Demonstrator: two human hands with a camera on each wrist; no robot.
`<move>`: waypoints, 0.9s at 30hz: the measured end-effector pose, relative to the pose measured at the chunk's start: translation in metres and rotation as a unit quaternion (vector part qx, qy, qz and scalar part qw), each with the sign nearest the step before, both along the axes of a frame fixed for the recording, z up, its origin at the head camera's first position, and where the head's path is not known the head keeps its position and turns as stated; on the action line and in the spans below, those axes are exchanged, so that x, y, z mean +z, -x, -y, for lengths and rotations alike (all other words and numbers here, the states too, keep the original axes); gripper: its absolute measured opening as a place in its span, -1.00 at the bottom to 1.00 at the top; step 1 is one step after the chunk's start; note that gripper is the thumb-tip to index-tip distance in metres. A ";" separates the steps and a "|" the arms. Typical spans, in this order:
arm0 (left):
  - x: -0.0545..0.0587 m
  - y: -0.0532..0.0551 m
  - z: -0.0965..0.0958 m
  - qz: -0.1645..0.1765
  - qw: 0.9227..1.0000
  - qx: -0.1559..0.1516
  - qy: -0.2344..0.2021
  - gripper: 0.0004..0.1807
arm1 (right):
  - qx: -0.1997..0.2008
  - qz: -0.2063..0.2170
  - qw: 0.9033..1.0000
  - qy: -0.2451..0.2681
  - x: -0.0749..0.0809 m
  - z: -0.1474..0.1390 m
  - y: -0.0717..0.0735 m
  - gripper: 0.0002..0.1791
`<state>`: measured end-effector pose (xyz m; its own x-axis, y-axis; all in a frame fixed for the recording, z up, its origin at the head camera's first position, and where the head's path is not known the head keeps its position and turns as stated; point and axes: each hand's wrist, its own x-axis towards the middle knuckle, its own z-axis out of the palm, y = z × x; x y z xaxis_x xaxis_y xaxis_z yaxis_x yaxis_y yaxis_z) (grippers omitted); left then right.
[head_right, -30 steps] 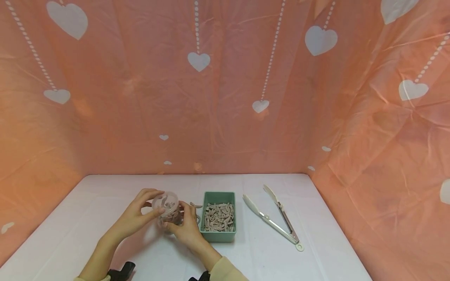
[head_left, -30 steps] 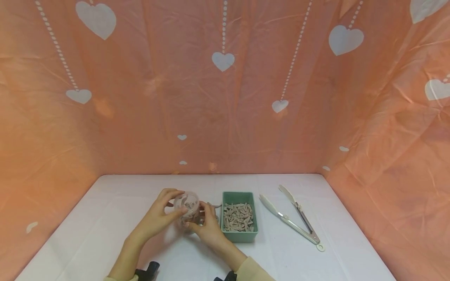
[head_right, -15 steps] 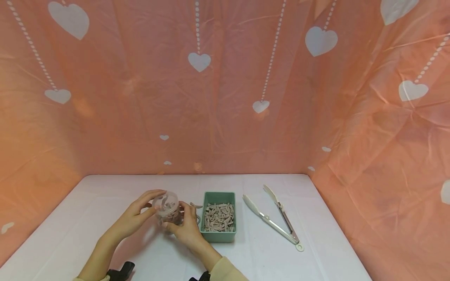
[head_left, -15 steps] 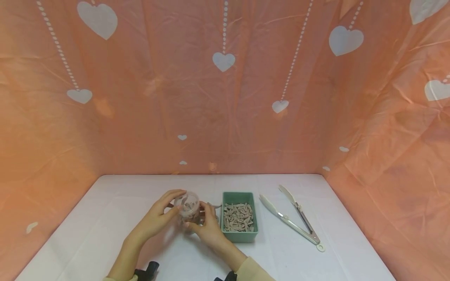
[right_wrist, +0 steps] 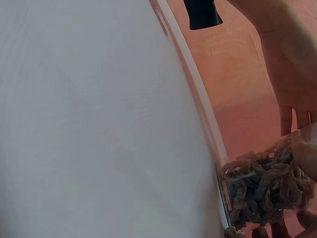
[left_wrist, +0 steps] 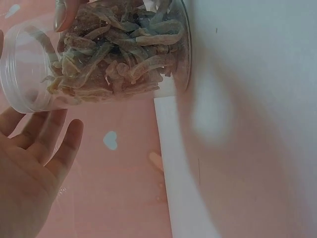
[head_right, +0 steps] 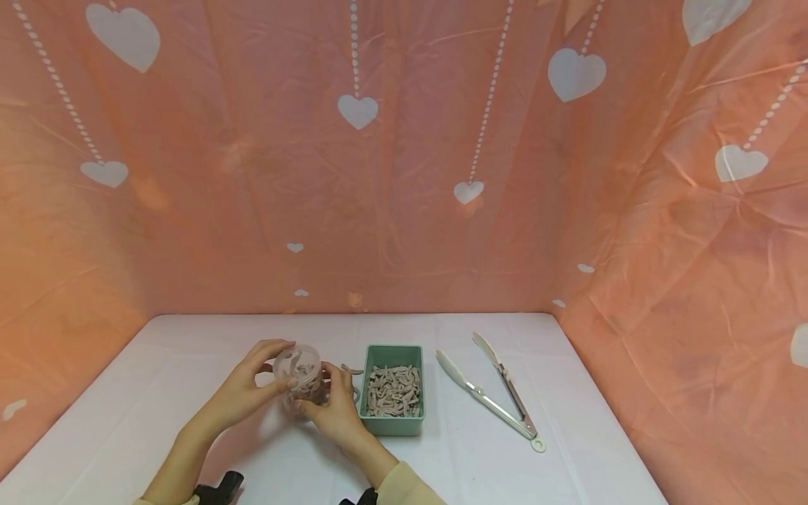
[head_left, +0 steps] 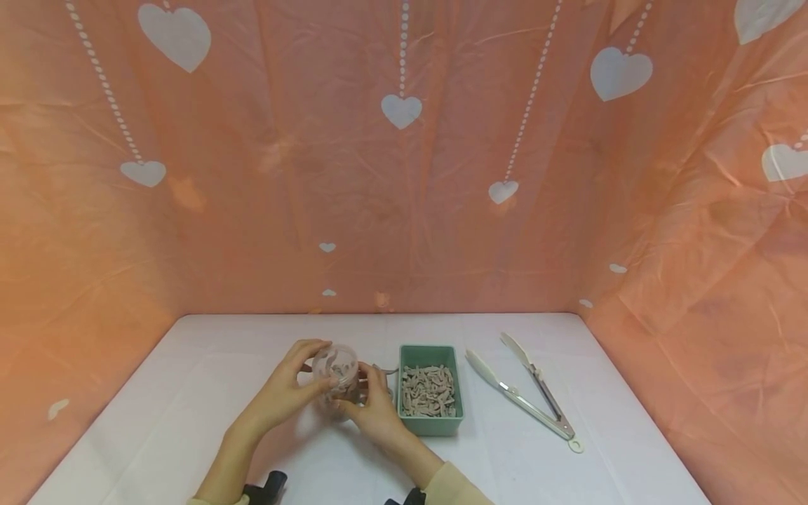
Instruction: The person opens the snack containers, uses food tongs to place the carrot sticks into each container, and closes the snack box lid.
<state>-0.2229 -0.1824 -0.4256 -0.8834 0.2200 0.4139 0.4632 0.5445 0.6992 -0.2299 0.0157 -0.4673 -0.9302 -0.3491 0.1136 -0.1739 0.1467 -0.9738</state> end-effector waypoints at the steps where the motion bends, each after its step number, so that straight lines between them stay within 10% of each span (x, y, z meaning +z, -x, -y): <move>1: 0.000 0.000 0.000 0.000 1.000 0.002 0.002 -0.38 | 0.001 -0.001 1.000 0.001 0.000 0.000 0.000 -0.23; 27: 0.002 -0.001 0.000 -0.001 1.000 -0.013 0.012 -0.45 | -0.008 0.012 1.000 -0.013 -0.002 0.001 0.002 -0.21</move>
<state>-0.2222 -0.1827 -0.4232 -0.8767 0.2523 0.4095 0.4782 0.5490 0.6855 -0.2318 0.0143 -0.4692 -0.9383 -0.3360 0.0817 -0.1470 0.1738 -0.9737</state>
